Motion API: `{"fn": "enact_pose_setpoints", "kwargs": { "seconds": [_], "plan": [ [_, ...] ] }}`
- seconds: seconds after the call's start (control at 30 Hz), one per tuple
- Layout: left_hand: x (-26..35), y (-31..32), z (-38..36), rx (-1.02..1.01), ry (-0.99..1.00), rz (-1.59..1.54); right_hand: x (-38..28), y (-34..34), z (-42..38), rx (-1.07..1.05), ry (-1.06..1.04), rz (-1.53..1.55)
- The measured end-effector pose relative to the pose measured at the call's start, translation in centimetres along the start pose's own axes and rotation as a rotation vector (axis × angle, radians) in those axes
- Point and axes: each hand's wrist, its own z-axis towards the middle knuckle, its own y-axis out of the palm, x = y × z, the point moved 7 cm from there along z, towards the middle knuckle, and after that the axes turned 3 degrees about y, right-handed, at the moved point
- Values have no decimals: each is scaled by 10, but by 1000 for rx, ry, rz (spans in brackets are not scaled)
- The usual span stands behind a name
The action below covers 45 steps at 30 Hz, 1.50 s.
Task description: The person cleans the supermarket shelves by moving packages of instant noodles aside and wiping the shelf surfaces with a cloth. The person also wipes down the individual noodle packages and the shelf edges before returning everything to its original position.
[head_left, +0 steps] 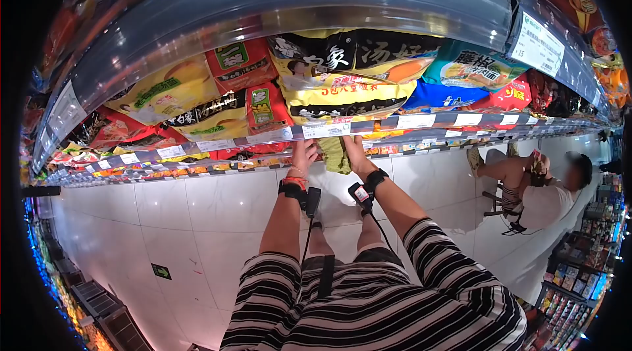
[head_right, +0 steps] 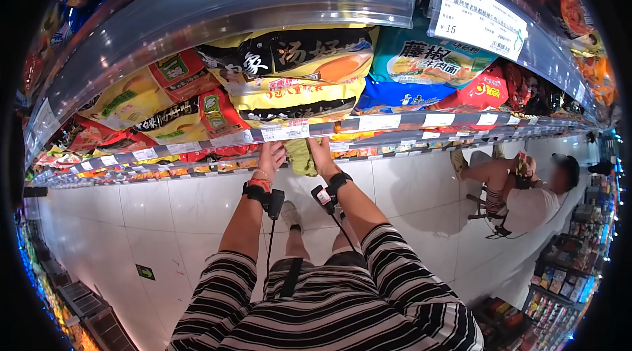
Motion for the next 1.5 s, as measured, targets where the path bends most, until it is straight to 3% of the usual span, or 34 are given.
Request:
{"fn": "enact_pose_setpoints", "kwargs": {
  "seconds": [0.03, 0.23, 0.37, 0.47, 0.57, 0.67, 0.8, 0.9, 1.03, 1.13, 1.33, 1.5],
  "plan": [
    [-2, -1, 3, -26, -13, 2, 0, 0, 1, -7, -12, 17],
    [6, -2, -3, -16, -28, 143, -26, -22, 0, 196, -214, -582],
    [6, -4, -3, -7, -66, 204, -37, -17, -6, 184, -288, -449],
    [8, -2, -7, 21, -63, 212, -28, -27, 3, 224, -269, -562],
    [8, 1, -11, 62, -52, 196, -33, -25, -3, 221, -112, -632],
    [10, 10, -9, 17, 91, 51, -18, -14, -4, 181, -139, -423],
    [-10, 3, 12, -13, 104, -198, 5, -6, 5, 45, -19, 49],
    [-2, 0, 14, -129, 113, -183, -6, -7, 0, -34, 104, 10],
    [7, 1, 6, -49, 139, -46, -10, -4, 5, 26, -84, -160],
    [7, 4, 10, 50, 125, 26, -25, -8, 4, 184, -186, -614],
    [2, 11, 23, 190, 129, 67, -35, -1, 6, 351, -258, -489],
    [0, 9, 28, 207, 139, 110, -40, 0, -3, 466, -82, -643]
  ]
}}
